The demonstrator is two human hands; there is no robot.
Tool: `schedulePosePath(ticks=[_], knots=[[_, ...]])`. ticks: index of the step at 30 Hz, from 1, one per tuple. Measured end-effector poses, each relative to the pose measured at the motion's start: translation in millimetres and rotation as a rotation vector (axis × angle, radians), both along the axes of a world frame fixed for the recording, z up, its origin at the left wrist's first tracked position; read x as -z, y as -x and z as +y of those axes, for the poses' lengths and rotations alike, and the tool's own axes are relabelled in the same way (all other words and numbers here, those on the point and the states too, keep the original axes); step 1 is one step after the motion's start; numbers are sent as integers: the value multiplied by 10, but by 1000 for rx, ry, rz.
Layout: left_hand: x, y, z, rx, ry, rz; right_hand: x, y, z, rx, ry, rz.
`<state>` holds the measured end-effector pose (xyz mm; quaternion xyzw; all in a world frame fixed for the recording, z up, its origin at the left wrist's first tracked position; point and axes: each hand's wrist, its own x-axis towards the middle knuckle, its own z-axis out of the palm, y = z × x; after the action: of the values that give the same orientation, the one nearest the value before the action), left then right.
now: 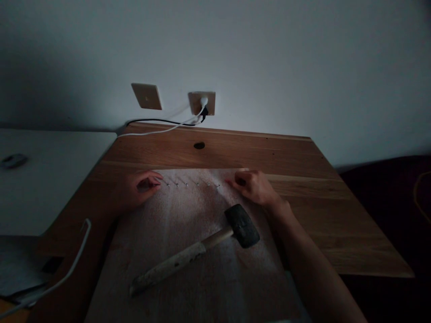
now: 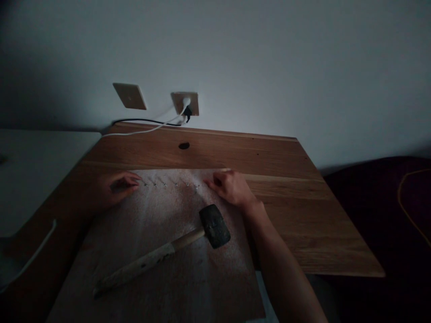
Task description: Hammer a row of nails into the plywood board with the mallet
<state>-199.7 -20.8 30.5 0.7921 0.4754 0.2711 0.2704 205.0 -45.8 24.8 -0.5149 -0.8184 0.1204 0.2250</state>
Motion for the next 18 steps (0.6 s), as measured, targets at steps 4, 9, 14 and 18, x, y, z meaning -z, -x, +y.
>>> schedulePosePath(ticks=[4,9,14,18], knots=[[6,-10,-7,-37,12,14,18,20,-6,-17,4,12],[5,-38,-27,-35,-5,10,21,34,-1,-19,11,-11],[-24,-84,-45,-102,6,67,-8,36,-4,-15,29,-26],[-51,-87,-39,-126,-10,124,-15,37,-11,-9,42,-19]])
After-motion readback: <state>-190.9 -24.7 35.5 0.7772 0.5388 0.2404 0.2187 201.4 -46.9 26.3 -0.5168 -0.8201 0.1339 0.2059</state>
